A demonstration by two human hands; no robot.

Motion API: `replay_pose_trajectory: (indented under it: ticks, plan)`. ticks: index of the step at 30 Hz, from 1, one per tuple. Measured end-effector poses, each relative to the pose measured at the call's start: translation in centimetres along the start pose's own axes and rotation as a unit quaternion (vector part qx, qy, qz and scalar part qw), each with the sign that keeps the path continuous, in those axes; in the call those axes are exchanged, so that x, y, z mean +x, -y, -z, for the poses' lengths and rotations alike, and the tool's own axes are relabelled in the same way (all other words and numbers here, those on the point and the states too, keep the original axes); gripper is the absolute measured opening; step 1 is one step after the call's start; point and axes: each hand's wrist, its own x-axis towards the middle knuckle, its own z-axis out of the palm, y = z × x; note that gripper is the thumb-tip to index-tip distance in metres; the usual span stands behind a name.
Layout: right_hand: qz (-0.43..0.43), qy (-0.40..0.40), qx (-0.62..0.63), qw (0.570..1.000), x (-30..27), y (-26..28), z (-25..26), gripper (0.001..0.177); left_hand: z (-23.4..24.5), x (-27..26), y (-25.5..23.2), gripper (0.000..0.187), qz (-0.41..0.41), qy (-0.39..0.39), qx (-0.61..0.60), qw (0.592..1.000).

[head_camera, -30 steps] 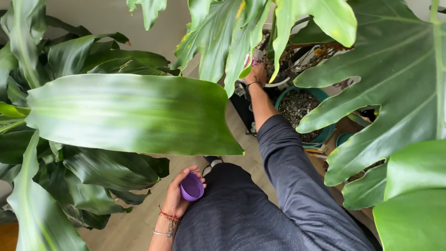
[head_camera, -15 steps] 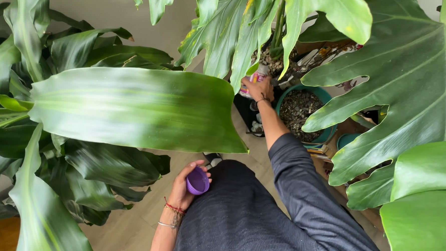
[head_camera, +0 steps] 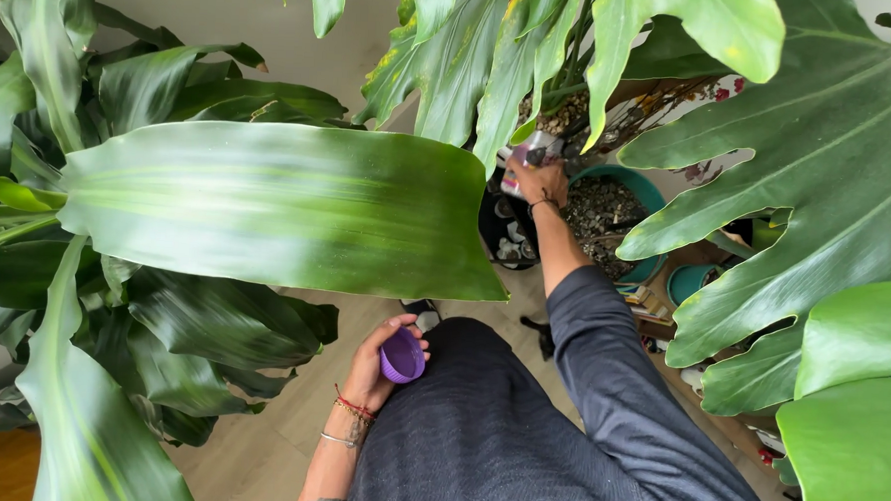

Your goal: The recorder applies fertilizer to the soil of several potted plants and then wipes the leaves of a larger plant with a yellow cloth.

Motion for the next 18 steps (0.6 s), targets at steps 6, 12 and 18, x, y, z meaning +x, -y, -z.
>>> replay_pose_trajectory:
  ticks: [6, 12, 18]
  plan:
    - [0.040, -0.014, 0.024, 0.999, 0.2, -0.1, -0.5, 0.111, 0.8, -0.2, -0.7, 0.041, -0.009, 0.002, -0.007, 1.000]
    - [0.075, -0.081, 0.079, 0.991, 0.0, -3.7, -7.6, 0.105, 1.1, -0.6, -0.3, 0.040, 0.003, -0.004, -0.004, 1.000]
    - [0.106, -0.105, 0.192, 0.970, -6.5, -7.3, -9.8, 0.104, 1.4, -2.2, 0.9, 0.039, 0.007, 0.024, 0.000, 1.000]
